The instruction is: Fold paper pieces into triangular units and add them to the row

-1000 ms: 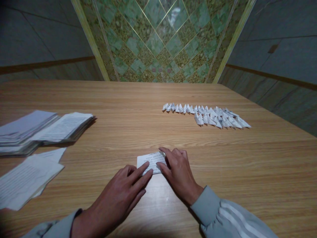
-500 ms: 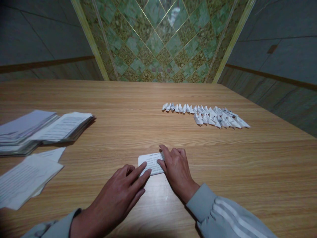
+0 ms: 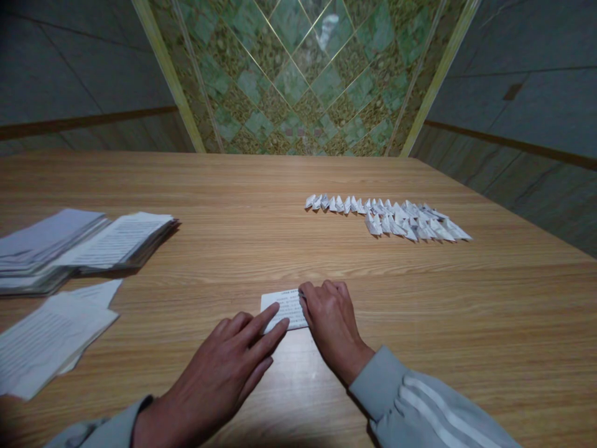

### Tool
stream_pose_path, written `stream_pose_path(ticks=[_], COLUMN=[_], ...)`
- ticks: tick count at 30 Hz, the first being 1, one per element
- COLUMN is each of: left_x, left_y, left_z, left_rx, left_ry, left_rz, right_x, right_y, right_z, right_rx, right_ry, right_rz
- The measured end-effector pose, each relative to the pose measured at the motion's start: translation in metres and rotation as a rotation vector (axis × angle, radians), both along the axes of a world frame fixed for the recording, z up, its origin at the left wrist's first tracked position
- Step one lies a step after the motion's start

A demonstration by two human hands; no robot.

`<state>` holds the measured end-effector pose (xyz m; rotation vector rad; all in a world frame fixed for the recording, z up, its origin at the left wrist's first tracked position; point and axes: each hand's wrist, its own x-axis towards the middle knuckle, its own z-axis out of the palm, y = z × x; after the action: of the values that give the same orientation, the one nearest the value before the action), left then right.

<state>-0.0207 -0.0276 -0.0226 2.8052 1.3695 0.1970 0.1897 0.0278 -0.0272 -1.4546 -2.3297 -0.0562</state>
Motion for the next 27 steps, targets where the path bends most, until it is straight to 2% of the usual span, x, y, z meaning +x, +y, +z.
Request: stream_pose_path(ticks=[8,27], left_x=[0.000,-0.001], left_y=[0.003,0.005], left_z=[0.000,0.001], left_rx=[-0.018,0.002], left_ry=[0.001,0.016], left_rz=[0.007,-0.008], right_x=[-0.003,-0.011], right_y=[0.001,0.000], right_z=[-0.001,0.002], right_rx=[0.055,0.038], right_ry=[-0.090,-0.221], right_rz=[-0.031,-0.058])
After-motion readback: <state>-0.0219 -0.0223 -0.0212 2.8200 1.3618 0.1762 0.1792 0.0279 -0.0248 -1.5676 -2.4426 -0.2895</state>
